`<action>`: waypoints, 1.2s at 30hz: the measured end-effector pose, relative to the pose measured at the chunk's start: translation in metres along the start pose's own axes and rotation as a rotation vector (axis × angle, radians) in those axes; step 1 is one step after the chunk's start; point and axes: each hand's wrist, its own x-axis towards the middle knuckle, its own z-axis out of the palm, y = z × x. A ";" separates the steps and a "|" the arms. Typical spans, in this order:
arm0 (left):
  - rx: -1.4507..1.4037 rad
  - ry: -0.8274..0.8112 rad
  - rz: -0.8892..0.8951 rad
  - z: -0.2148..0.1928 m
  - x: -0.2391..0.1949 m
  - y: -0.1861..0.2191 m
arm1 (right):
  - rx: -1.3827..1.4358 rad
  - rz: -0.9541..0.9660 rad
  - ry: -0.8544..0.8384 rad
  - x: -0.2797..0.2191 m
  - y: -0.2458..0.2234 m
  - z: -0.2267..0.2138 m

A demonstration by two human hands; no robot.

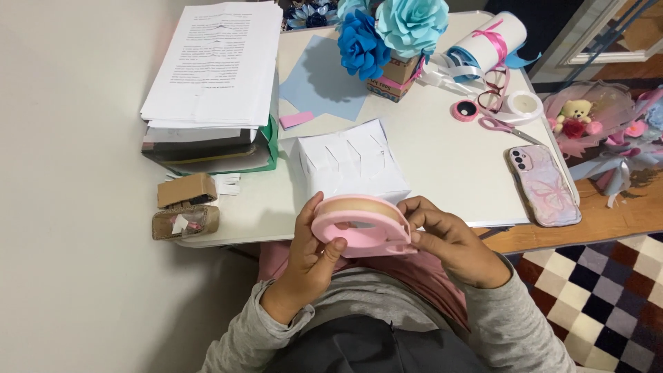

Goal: The person tapes a white paper-wrapped package on a table using a pink tape dispenser. They repeatedly apply strips of clear tape to the top and sides, smoothing each piece with their fingers. The package is rotated and repositioned multiple times during the process.

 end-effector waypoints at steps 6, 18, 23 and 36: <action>-0.124 -0.023 0.008 -0.015 0.000 -0.004 | -0.112 -0.080 -0.029 -0.004 -0.010 0.005; -0.122 -0.029 0.197 -0.016 0.001 0.010 | -0.213 -0.026 -0.032 -0.011 -0.011 0.007; -0.205 -0.002 0.184 -0.013 0.001 0.004 | -0.181 -0.010 -0.028 -0.010 -0.009 0.007; -0.730 -0.301 0.026 -0.022 -0.013 -0.004 | 0.392 0.028 -0.073 -0.016 0.012 0.023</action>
